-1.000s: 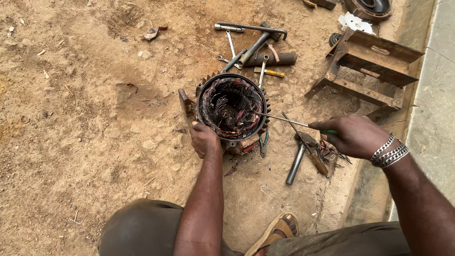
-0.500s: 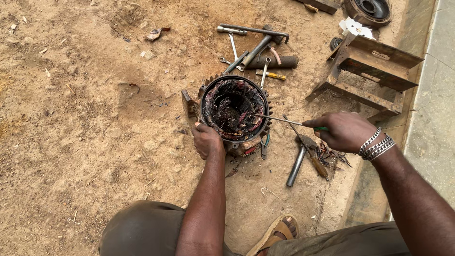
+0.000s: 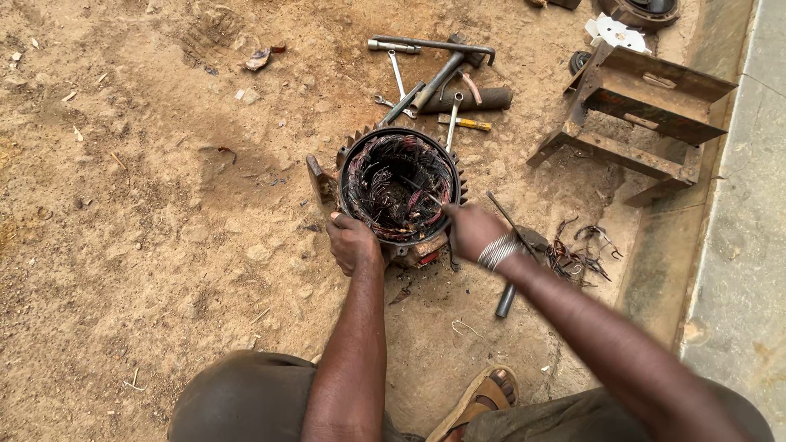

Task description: The person sits on the ground and uses a screwdriver and pliers to pry and pull burnt copper windings out of an electric motor stator, working around the housing and dropping extracted wire pieces onto the ground beside them.

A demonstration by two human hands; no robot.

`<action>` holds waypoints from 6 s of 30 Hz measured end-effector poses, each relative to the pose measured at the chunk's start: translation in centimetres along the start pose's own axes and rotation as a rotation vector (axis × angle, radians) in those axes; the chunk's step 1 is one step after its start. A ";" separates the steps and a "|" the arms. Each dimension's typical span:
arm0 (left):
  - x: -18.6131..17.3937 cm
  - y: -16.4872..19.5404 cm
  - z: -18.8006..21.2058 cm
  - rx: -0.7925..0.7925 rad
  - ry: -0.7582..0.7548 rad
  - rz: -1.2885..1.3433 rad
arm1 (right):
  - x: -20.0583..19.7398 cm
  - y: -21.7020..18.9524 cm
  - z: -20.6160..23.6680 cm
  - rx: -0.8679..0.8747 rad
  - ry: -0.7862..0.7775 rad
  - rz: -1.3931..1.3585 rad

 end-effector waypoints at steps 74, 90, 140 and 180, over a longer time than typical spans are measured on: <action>-2.0 2.6 3.4 -0.092 0.009 0.355 | 13.7 7.8 -7.5 0.515 0.139 -0.728; 4.1 16.7 16.6 1.094 -1.145 -0.209 | -1.6 7.6 1.4 -0.258 0.956 -0.829; 8.7 11.3 11.5 1.299 -0.908 -0.403 | 9.3 2.9 -15.3 -0.652 0.540 -1.851; 9.8 12.4 6.4 1.044 -0.751 -1.423 | 13.5 8.6 -10.6 0.448 0.454 -1.151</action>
Point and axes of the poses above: each hand's wrist, its own z-axis away from the middle knuckle, its own x-axis out of the palm, y = z × x, the point moved 1 cm from there along -z, towards the middle knuckle, and after that the axes turned 11 degrees about z, right-handed, at the moved point
